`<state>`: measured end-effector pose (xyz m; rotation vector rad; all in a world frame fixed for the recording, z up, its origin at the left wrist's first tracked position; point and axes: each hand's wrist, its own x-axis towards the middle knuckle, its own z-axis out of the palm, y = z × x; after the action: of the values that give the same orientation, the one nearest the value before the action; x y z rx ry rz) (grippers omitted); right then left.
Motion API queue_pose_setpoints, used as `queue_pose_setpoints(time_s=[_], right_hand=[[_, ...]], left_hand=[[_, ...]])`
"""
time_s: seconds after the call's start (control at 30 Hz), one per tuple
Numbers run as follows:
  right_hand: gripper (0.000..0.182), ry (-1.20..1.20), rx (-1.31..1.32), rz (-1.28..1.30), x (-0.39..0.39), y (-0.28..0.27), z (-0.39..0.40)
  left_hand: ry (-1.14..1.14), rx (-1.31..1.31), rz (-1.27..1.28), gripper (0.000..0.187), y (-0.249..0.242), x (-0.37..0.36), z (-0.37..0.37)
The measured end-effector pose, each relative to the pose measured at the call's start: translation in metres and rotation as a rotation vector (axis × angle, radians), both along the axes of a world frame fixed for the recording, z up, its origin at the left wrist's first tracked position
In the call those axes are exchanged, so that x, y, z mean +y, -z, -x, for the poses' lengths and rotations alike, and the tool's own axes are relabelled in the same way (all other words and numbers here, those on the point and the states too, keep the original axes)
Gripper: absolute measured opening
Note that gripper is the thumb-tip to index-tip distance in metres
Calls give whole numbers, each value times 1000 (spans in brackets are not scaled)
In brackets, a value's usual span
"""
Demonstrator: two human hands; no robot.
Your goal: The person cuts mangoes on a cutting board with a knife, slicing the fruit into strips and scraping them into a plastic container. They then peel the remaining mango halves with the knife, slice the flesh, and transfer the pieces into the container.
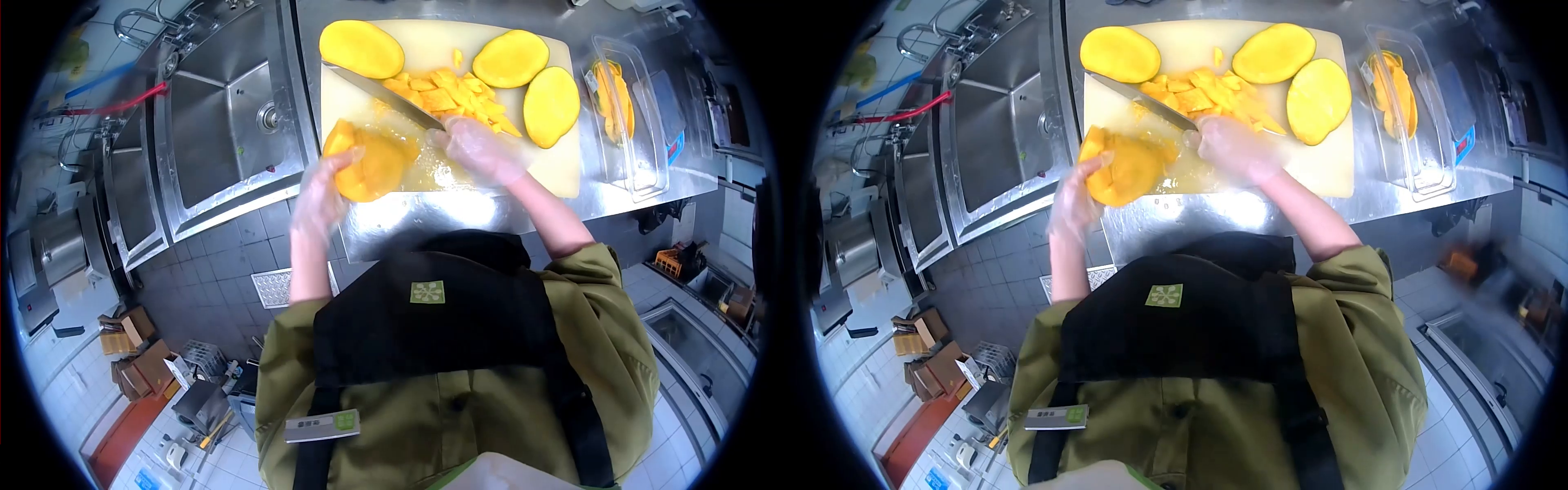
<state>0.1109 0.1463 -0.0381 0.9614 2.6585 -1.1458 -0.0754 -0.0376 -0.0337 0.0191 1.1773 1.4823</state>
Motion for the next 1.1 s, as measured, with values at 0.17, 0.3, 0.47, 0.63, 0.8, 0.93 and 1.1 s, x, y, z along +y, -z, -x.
queue_pose_setpoints(time_s=[0.17,0.3,0.47,0.63,0.8,0.93,1.1], right_hand=[[24,45,200,-76,-34,15,-5],[17,-224,140,-416,-58,7,-10],[23,-26,130,-29,-54,2,-12],[32,102,97,104,-45,-26,-21],[25,-191,90,-212,-55,-14,-19],[22,-271,44,-534,-69,-10,-13],[19,-240,95,-534,-72,0,-5]], left_hand=[[-251,-161,-434,65,2,16,-7],[-421,402,-157,69,6,54,-42],[-254,896,359,52,-14,63,-43],[-377,332,64,41,3,42,-42],[-382,91,-23,43,8,17,-52],[-140,784,-14,41,53,-15,-49],[-17,1209,55,32,40,-22,-59]])
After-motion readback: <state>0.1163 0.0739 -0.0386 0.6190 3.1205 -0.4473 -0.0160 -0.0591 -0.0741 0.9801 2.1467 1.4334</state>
